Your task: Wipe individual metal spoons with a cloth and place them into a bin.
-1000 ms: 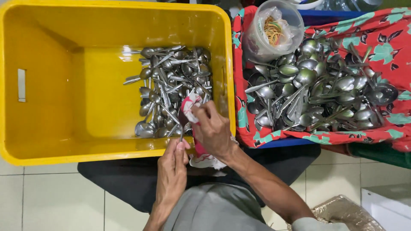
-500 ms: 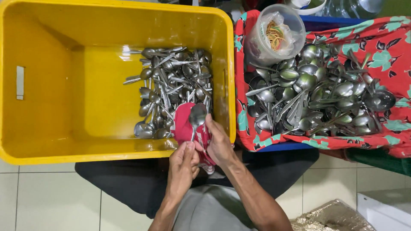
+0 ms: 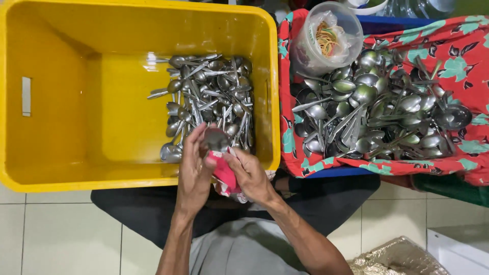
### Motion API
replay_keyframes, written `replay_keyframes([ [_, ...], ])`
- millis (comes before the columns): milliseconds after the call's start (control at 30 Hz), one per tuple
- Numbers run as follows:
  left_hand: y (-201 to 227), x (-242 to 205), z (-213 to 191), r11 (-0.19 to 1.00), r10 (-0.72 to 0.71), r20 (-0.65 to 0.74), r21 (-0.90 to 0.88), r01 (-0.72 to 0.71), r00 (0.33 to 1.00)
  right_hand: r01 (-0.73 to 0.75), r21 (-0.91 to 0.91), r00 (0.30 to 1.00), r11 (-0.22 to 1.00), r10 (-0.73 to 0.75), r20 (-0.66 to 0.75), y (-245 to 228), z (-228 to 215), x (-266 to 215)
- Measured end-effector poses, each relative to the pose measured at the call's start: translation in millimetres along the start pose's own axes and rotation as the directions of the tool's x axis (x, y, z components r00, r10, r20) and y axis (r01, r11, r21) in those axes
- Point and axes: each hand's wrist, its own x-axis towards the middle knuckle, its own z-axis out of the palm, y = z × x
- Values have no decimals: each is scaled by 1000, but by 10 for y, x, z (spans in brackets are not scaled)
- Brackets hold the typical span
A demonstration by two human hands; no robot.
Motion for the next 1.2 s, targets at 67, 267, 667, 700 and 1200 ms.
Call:
replay_keyframes([
  [67,-228,195,20,991,8,66,-132,0,998,-10,12,1000,1000,9,4,54,59,-53],
  [267,-644,398,9,943,-111,7,-314,108,994,-64,18,998,998,64,26,-205,93,-206],
  [667,-523,553,-398,892,-366,-252,-371,260,896,-41,-175,974,984,0,-227,-449,-98,-189],
  [700,-493,564,-411,910,-357,-277,-320,265,892,76,-230,959,970,-134,-251,-476,-64,-87],
  [1200,-790,450,-4,949,-145,-265,-310,58,953,406,-531,872,744,-490,-20,41,223,3],
])
